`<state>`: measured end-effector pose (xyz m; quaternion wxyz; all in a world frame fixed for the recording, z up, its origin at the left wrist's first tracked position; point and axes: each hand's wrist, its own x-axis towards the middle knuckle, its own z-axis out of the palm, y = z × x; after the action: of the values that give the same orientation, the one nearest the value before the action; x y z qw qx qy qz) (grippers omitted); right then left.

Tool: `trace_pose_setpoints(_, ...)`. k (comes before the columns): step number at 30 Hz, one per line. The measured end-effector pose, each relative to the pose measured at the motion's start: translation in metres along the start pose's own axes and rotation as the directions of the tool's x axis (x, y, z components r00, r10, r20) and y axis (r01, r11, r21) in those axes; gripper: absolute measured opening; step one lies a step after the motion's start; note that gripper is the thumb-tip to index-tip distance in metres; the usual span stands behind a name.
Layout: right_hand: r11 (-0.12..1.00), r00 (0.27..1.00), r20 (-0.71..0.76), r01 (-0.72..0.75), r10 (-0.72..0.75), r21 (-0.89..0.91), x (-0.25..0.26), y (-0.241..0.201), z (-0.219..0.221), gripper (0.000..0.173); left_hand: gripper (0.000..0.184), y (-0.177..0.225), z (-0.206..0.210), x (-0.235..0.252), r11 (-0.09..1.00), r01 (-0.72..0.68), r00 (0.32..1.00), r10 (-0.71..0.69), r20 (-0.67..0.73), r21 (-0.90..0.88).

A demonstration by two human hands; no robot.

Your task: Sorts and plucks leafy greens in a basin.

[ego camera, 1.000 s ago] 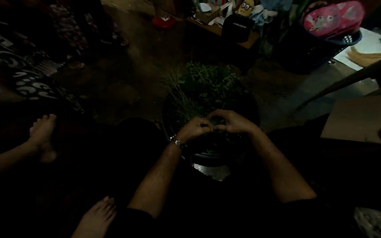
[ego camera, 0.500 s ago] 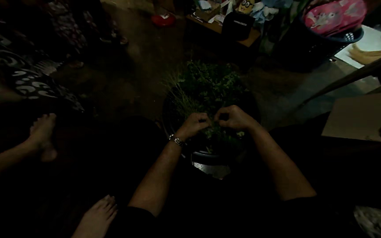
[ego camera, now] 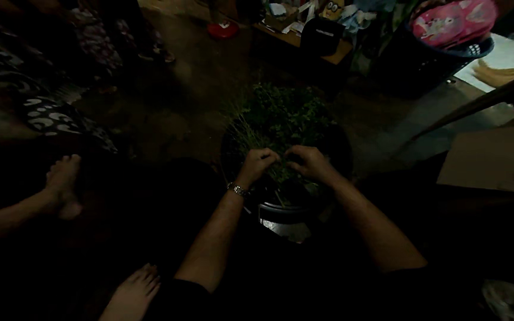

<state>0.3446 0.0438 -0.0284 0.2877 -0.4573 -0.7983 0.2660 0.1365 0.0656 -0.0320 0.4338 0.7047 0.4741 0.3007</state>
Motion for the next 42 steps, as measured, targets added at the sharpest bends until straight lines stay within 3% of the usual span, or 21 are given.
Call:
trace_pose_setpoints(7,0.970,0.977,-0.061,-0.196,0.206,0.144,0.006,-0.007,-0.009,0.010,0.020,-0.005,0.000,0.002,0.998,-0.019,0.999,0.017,-0.036,-0.067)
trace_pose_setpoints(15,0.946,0.944,-0.123,-0.286,0.305,0.153,0.002,0.002,-0.046,0.011,0.020,-0.012,-0.012,0.007,0.989,0.075,0.974,-0.100,-0.201,-0.127)
trace_pose_setpoints(20,0.923,0.880,-0.279,-0.371,0.384,0.101,-0.009,0.016,-0.078,0.015,0.020,-0.021,-0.018,0.010,0.984,0.135,0.915,-0.168,-0.367,-0.112)
trace_pose_setpoints(22,0.919,0.876,-0.301,-0.394,0.377,0.007,-0.007,0.026,-0.076,0.021,0.025,-0.019,-0.007,0.013,0.985,0.172,0.949,-0.170,-0.267,-0.019)
trace_pose_setpoints(24,0.908,0.895,-0.251,-0.405,0.369,-0.110,-0.002,0.034,-0.065,0.035,0.039,-0.030,0.012,0.020,0.972,0.213,0.976,-0.206,-0.077,0.101)
trace_pose_setpoints(26,0.901,0.908,-0.216,-0.397,0.359,-0.174,0.002,0.041,-0.055,0.045,0.059,-0.039,0.023,0.026,0.906,0.305,0.942,-0.332,0.048,0.294)
trace_pose_setpoints(30,0.890,0.923,-0.058,-0.383,0.381,-0.248,0.006,0.041,-0.043,0.048,0.054,-0.056,0.034,0.031,0.718,0.452,0.864,-0.501,-0.058,0.529)
trace_pose_setpoints(35,0.861,0.885,0.107,-0.403,0.453,-0.312,0.010,0.039,-0.028,0.045,0.040,-0.077,0.040,0.036,0.629,0.441,0.801,-0.598,0.036,0.640)
trace_pose_setpoints(38,0.859,0.881,0.115,-0.407,0.459,-0.310,0.009,0.038,-0.026,0.043,0.035,-0.071,0.039,0.040,0.649,0.442,0.807,-0.588,0.041,0.619)
trace_pose_setpoints(42,0.853,0.869,0.069,-0.463,0.491,-0.241,0.016,0.030,-0.025,0.035,0.036,-0.061,0.041,0.034,0.782,0.342,0.899,-0.434,0.062,0.521)
